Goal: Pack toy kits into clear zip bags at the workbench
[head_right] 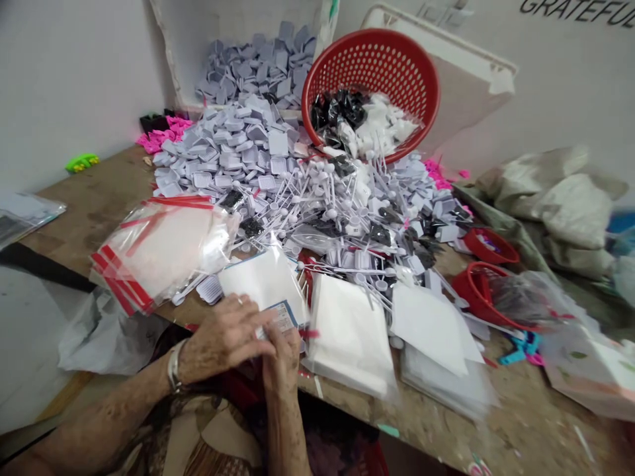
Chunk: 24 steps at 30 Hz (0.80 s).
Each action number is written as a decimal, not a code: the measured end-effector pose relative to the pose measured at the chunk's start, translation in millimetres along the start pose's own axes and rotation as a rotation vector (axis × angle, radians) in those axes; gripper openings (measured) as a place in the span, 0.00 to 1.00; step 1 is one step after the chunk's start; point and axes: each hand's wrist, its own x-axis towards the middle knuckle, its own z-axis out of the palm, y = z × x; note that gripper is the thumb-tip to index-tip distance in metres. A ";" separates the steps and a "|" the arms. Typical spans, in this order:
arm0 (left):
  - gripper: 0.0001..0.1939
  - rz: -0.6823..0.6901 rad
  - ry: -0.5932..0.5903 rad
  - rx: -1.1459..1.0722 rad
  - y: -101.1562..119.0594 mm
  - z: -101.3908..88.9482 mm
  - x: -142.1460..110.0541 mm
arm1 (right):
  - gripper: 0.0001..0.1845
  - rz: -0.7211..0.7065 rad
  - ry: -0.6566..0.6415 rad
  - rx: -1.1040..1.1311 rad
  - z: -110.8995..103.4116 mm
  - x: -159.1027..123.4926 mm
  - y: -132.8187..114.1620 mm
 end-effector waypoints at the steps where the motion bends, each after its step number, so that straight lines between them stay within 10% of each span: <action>1: 0.24 -0.080 0.074 0.035 -9.9 -5.0 0.0 | 0.14 0.038 -0.006 0.036 -0.3 -0.5 -3.2; 7: 0.31 -0.522 0.180 0.010 -67.4 -6.9 -4.6 | 0.27 0.190 0.005 0.168 -7.7 2.9 -14.6; 16: 0.32 -0.474 0.035 -0.458 -62.0 -2.1 -5.4 | 0.24 0.205 0.025 0.115 -16.2 9.5 -16.7; 24: 0.34 -0.387 0.139 0.124 -41.1 -4.2 -5.7 | 0.23 0.179 0.121 0.212 2.4 4.3 -10.8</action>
